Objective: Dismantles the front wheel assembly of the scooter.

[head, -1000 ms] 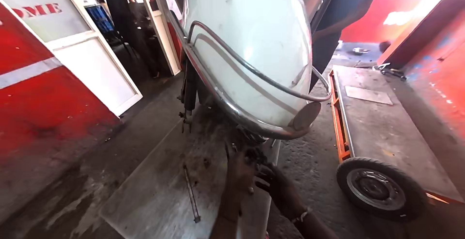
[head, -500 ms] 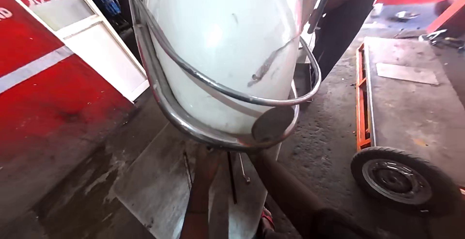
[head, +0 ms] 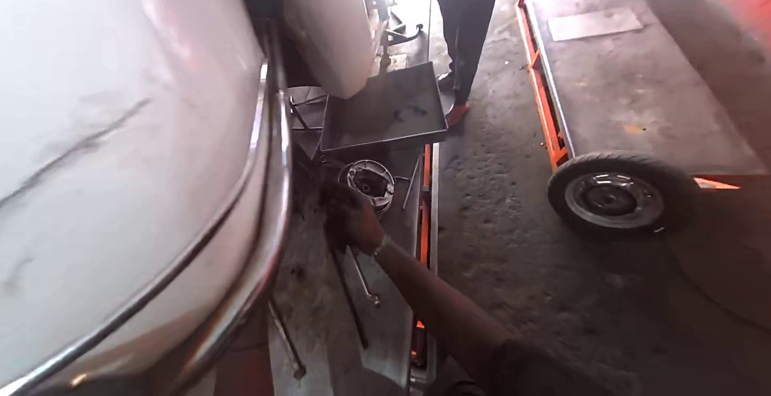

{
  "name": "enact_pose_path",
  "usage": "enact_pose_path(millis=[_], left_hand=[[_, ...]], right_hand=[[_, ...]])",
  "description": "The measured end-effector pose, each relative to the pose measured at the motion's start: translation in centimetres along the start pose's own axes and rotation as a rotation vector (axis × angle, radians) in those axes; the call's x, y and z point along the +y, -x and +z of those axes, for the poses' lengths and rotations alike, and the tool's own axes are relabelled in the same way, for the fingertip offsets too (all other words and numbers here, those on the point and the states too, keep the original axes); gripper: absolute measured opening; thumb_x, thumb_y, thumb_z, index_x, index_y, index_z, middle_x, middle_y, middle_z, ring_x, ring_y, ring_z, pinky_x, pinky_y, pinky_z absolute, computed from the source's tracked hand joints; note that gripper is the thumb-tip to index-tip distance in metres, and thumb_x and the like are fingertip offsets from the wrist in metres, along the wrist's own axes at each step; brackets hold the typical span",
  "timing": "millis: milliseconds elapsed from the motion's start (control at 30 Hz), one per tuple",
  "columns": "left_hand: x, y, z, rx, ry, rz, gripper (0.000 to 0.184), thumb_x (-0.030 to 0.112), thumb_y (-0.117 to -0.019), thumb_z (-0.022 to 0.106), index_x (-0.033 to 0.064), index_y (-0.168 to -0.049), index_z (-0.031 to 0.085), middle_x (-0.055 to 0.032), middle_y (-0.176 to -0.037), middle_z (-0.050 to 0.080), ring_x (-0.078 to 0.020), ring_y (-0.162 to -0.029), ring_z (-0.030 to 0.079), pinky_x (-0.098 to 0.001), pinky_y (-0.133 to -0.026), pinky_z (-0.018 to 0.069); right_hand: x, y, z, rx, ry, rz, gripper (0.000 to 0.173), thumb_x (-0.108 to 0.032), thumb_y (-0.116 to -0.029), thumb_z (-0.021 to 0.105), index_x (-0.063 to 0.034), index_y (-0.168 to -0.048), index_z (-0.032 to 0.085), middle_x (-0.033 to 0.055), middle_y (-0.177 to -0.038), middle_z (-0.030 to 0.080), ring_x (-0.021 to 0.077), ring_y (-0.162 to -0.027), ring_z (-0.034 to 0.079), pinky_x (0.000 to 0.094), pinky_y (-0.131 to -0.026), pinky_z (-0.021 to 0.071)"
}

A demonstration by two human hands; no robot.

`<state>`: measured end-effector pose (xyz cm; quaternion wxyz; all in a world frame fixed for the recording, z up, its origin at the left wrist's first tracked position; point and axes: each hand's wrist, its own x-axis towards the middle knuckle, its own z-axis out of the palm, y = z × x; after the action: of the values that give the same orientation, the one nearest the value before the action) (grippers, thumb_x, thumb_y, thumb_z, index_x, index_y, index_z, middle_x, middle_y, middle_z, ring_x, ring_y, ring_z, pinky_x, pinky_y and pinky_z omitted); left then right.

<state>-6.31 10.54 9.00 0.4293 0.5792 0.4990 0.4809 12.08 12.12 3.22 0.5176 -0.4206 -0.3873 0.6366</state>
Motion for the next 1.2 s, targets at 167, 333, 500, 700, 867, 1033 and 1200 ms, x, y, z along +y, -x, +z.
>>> enact_pose_path(millis=[167,333,500,700,867,1033,1200], left_hand=[[0.9,0.9,3.1,0.28,-0.38,-0.175,0.033,-0.005,-0.0967,0.06,-0.0067,-0.13,0.059,-0.0138,-0.123,0.066,-0.0109,-0.1,0.066,-0.0291,-0.088,0.0559],[0.3,-0.6,2.7,0.398,-0.394,-0.146,0.021,-0.003,-0.0966,0.062,-0.0076,-0.117,0.062,-0.0048,-0.096,0.067,-0.0039,-0.078,0.065,-0.0211,-0.076,0.0569],[1.0,-1.5,3.4,0.411,-0.459,-0.285,0.019,0.001,-0.1019,0.055,-0.0074,-0.118,0.062,-0.0058,-0.098,0.064,-0.0059,-0.081,0.062,-0.0225,-0.076,0.0536],[0.4,-1.1,1.9,0.265,-0.465,-0.225,0.023,0.006,-0.1048,0.048,-0.0062,-0.118,0.062,-0.0024,-0.104,0.067,-0.0062,-0.092,0.066,-0.0256,-0.082,0.0571],[-0.1,-1.4,0.7,0.159,-0.613,-0.029,0.023,0.006,-0.0991,0.054,-0.0097,-0.113,0.064,-0.0044,-0.107,0.069,-0.0037,-0.094,0.068,-0.0248,-0.087,0.0585],[0.3,-2.0,-0.8,0.041,-0.626,0.029,0.02,0.006,-0.0953,0.055,-0.0068,-0.104,0.067,-0.0004,-0.104,0.071,-0.0039,-0.092,0.069,-0.0249,-0.087,0.0588],[1.0,-2.7,-1.4,-0.026,-0.629,0.041,0.012,0.006,-0.0914,0.06,0.0048,-0.094,0.071,0.0099,-0.098,0.071,0.0005,-0.089,0.068,-0.0207,-0.083,0.0584]], right_hand=[[-0.8,-0.6,2.3,-0.221,0.125,-0.02,0.043,-0.013,-0.1074,0.05,-0.0124,-0.15,0.051,0.0196,-0.108,0.069,0.0244,-0.075,0.067,0.0423,-0.068,0.0583],[2.0,4.2,-0.4,-0.668,0.313,0.085,0.031,-0.017,-0.1074,0.05,-0.0068,-0.132,0.066,0.0165,-0.118,0.068,0.0256,-0.092,0.067,0.047,-0.084,0.0549],[3.1,3.1,-1.6,-0.43,-0.067,0.231,0.033,-0.017,-0.105,0.056,-0.0014,-0.133,0.06,0.0123,-0.112,0.068,0.0127,-0.079,0.066,0.0309,-0.071,0.0572],[0.3,-0.3,-1.9,-0.248,-0.123,0.22,0.031,-0.02,-0.1088,0.051,-0.0071,-0.136,0.061,0.0125,-0.094,0.069,0.0143,-0.061,0.061,0.0303,-0.057,0.0535],[0.5,-1.5,-1.4,-0.185,-0.174,0.175,0.031,-0.018,-0.1079,0.053,-0.009,-0.136,0.061,0.0132,-0.098,0.069,0.0166,-0.064,0.062,0.0332,-0.059,0.0543],[1.1,-2.7,-1.1,-0.222,-0.095,0.214,0.021,-0.021,-0.1028,0.062,-0.0042,-0.112,0.072,0.011,-0.116,0.065,0.0146,-0.076,0.063,0.031,-0.067,0.0553],[0.6,-3.0,-1.4,-0.332,-0.264,0.234,0.021,-0.016,-0.1029,0.062,0.0002,-0.115,0.069,0.0071,-0.084,0.071,0.0067,-0.057,0.061,0.0231,-0.053,0.0542]])
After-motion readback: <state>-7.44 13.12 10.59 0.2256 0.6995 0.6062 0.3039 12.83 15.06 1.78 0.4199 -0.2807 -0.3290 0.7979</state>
